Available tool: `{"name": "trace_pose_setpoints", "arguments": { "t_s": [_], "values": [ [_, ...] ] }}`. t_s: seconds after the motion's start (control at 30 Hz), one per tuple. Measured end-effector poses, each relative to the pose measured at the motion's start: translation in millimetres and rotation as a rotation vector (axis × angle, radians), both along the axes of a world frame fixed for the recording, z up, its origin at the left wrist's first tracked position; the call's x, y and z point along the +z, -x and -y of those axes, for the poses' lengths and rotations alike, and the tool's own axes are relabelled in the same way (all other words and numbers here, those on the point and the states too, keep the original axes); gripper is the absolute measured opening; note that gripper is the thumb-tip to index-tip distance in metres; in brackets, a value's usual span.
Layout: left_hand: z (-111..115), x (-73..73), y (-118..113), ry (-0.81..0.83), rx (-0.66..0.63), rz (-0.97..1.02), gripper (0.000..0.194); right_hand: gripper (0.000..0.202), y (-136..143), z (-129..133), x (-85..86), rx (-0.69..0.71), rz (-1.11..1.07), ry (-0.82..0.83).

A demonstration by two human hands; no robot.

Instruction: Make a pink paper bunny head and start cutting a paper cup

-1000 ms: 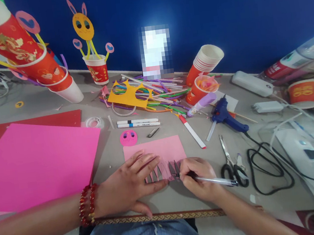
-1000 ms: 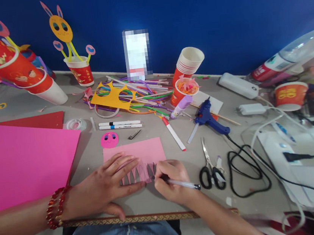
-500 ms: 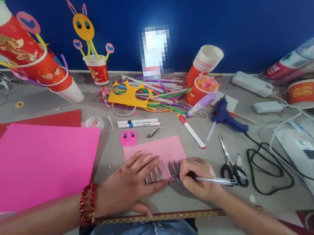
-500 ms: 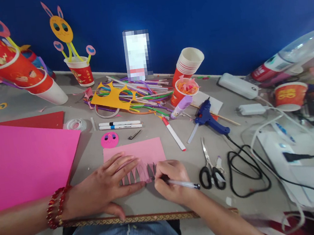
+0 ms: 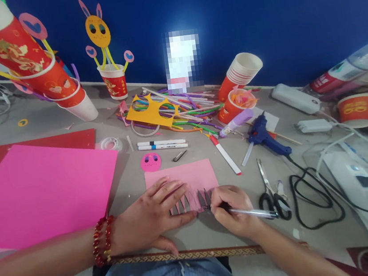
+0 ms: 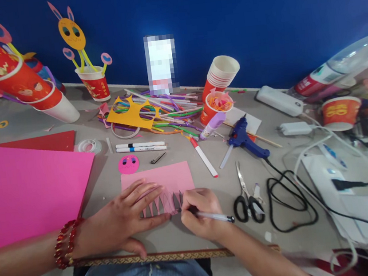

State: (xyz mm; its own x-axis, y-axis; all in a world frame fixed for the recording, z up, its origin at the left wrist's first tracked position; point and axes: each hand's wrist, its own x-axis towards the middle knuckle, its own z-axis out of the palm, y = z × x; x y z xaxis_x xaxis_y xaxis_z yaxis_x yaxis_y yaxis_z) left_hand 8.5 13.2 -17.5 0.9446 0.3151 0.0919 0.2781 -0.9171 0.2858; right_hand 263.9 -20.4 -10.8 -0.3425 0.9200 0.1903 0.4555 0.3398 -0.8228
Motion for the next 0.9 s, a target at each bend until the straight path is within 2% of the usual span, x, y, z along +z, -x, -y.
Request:
{"name": "trace_pose_setpoints", "arguments": {
  "t_s": [0.37,0.63,0.77,0.9],
  "values": [
    [0.6,0.4,-0.3,0.014,0.016,0.018,0.077,0.016,-2.4,1.5,-3.2,0.014,-0.024,0.028],
    [-0.1,2.9,0.4,0.002,0.008,0.032,0.076,0.016,-6.1,4.6,-7.3,-0.153,-0.159,0.058],
    [-1.2,4.8,1.2,0.022,0.003,0.013,0.076,0.012,-5.1,4.5,-4.0,-0.225,-0.149,-0.009],
    [-2.1,5.6,2.6,0.025,0.003,-0.002,0.076,0.010,-5.1,3.7,-5.8,-0.256,-0.139,0.003]
  ]
}}
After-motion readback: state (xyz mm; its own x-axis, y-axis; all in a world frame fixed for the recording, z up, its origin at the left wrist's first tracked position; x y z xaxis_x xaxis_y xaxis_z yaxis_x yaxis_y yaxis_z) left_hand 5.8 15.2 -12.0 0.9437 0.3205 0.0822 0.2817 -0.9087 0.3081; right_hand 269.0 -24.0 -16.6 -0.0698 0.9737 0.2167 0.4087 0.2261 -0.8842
